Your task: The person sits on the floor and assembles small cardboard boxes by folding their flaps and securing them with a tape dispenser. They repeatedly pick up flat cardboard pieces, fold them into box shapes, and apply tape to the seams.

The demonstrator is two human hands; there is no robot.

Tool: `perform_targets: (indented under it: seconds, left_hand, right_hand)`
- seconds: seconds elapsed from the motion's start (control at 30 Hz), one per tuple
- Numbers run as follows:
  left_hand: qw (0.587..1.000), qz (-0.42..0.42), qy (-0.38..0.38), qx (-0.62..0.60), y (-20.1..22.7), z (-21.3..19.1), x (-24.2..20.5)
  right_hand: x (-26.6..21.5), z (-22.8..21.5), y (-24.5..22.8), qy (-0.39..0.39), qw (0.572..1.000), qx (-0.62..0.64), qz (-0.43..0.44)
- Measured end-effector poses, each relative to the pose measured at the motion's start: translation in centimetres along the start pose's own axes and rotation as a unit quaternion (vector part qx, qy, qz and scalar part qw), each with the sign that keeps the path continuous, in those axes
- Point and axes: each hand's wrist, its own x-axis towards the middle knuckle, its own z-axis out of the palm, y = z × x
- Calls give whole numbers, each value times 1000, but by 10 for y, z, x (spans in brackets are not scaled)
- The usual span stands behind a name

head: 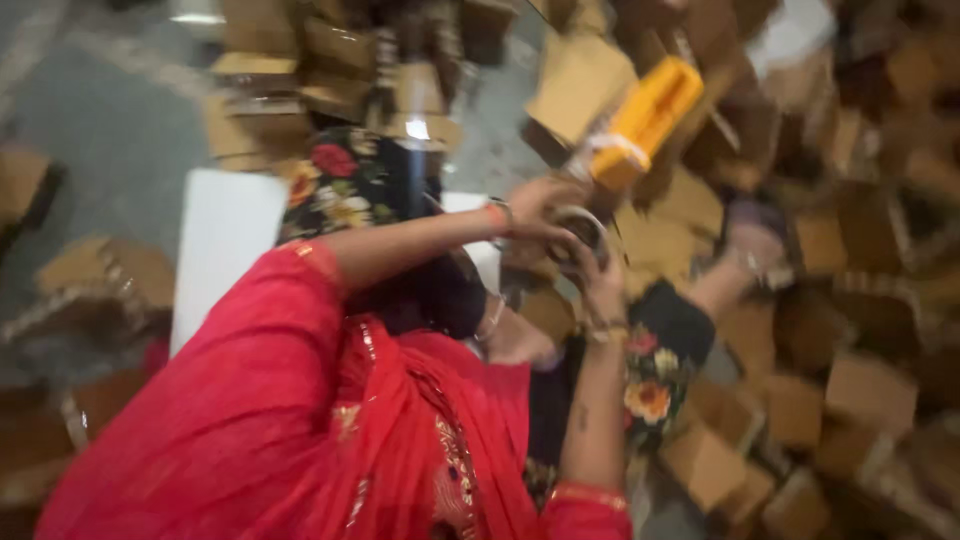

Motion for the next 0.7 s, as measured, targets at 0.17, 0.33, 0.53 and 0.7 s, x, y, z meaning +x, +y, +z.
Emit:
perform_targets:
  seconds: [0.17,0.33,0.53,0.7]
  left_hand:
    - [935,-289,-84,-186,-8,6,-46]
    - [950,-290,-88,-78,-12,10,-41]
    - [934,-328,-101,-98,-13,5,-55]
    - [935,-332,-126,-26,-3,9,-59]
  right_hand:
    - [8,18,1,53,963,-233,-123]
    - [17,14,30,116,965,-185,-143]
    - [24,13,65,143,980,-139,-24]
    - [16,30,73,156,971,-173,42]
